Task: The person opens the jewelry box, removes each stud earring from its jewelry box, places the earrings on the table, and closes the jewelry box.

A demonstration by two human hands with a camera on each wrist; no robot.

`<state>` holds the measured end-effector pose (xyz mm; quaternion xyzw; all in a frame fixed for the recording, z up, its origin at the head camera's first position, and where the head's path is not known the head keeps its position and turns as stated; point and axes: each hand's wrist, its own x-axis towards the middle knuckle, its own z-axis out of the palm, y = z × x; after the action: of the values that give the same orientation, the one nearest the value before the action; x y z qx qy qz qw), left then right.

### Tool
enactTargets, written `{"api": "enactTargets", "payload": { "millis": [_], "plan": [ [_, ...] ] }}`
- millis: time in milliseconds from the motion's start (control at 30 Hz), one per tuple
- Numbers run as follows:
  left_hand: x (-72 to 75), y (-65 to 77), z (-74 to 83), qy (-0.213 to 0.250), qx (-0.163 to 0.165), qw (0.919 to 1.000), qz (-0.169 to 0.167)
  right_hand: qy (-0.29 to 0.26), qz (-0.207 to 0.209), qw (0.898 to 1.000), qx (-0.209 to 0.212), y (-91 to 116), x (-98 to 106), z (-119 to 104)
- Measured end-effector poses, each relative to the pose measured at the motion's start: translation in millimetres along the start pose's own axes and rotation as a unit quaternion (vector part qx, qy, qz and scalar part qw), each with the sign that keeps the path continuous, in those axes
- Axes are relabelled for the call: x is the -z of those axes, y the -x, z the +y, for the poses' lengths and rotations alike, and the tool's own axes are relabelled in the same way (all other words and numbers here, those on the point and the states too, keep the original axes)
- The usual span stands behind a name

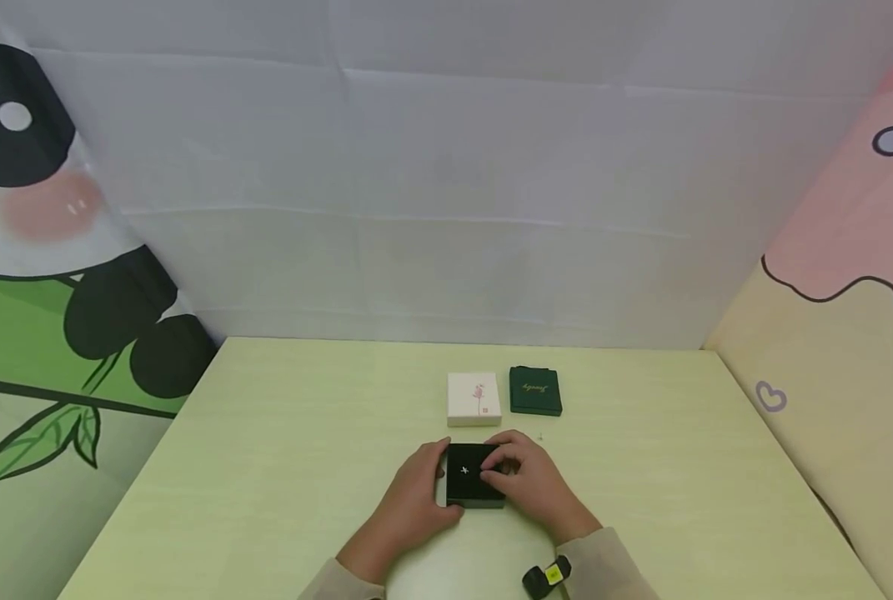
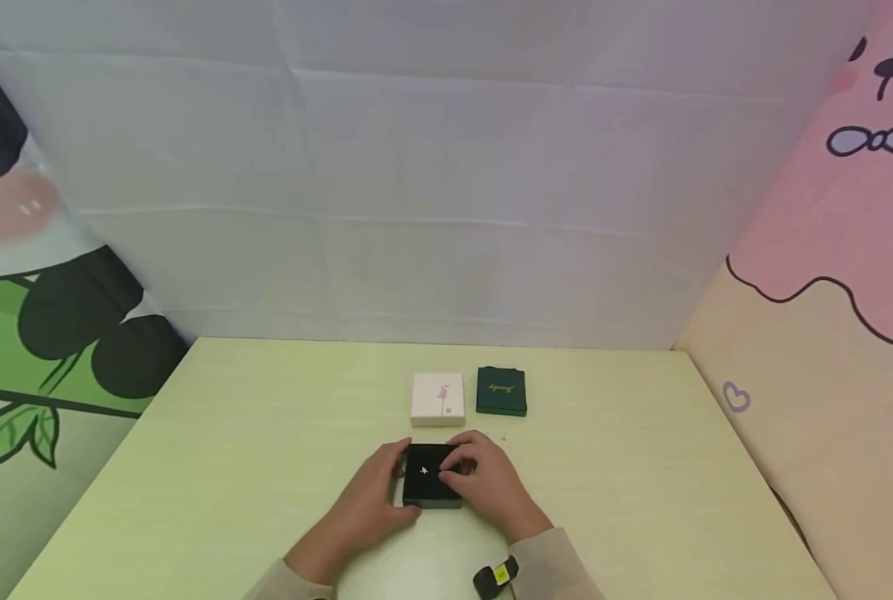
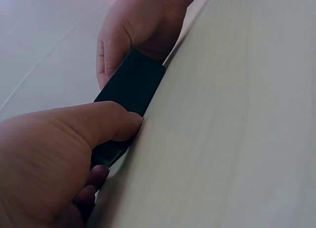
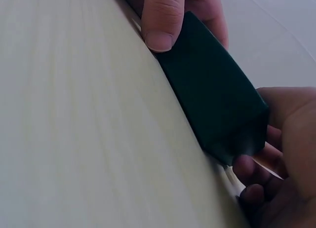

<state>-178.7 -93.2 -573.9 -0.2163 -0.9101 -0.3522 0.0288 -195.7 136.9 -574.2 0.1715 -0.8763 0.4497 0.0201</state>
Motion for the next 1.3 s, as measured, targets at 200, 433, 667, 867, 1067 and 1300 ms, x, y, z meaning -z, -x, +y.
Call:
{"api": "enactTargets", "payload": {
  "millis": [200, 433, 667, 867, 1067, 1300],
  "plan": [
    [0.8, 0.3, 1.4, -0.003, 0.004, 1.0000, -0.002, 0.001, -0.010, 1.000, -0.010, -0.6, 1.2, -4.8],
    [4.7, 1.4, 6.1, -0.004, 0.003, 1.0000, -0.001, -0.006, -0.013, 1.000, -0.011, 0.8, 2.8, -10.3],
    [7.7, 3.1, 10.5, -0.004, 0.004, 1.0000, -0.002, -0.030, -0.021, 0.999, -0.011, 2.7, 6.3, -10.7],
    [8.9, 4.5, 13.1, -0.003, 0.009, 0.9999, -0.004, -0.047, -0.026, 0.998, -0.013, 5.2, 12.2, -9.6],
    [10.1, 5.7, 16.2, 0.002, 0.019, 0.9998, -0.006, -0.070, -0.014, 0.997, -0.029, 8.5, 25.6, -7.1],
    [13.4, 6.1, 19.6, 0.000, 0.027, 0.9996, -0.013, -0.071, 0.026, 0.996, -0.040, 10.4, 44.9, 2.7]
  ]
}}
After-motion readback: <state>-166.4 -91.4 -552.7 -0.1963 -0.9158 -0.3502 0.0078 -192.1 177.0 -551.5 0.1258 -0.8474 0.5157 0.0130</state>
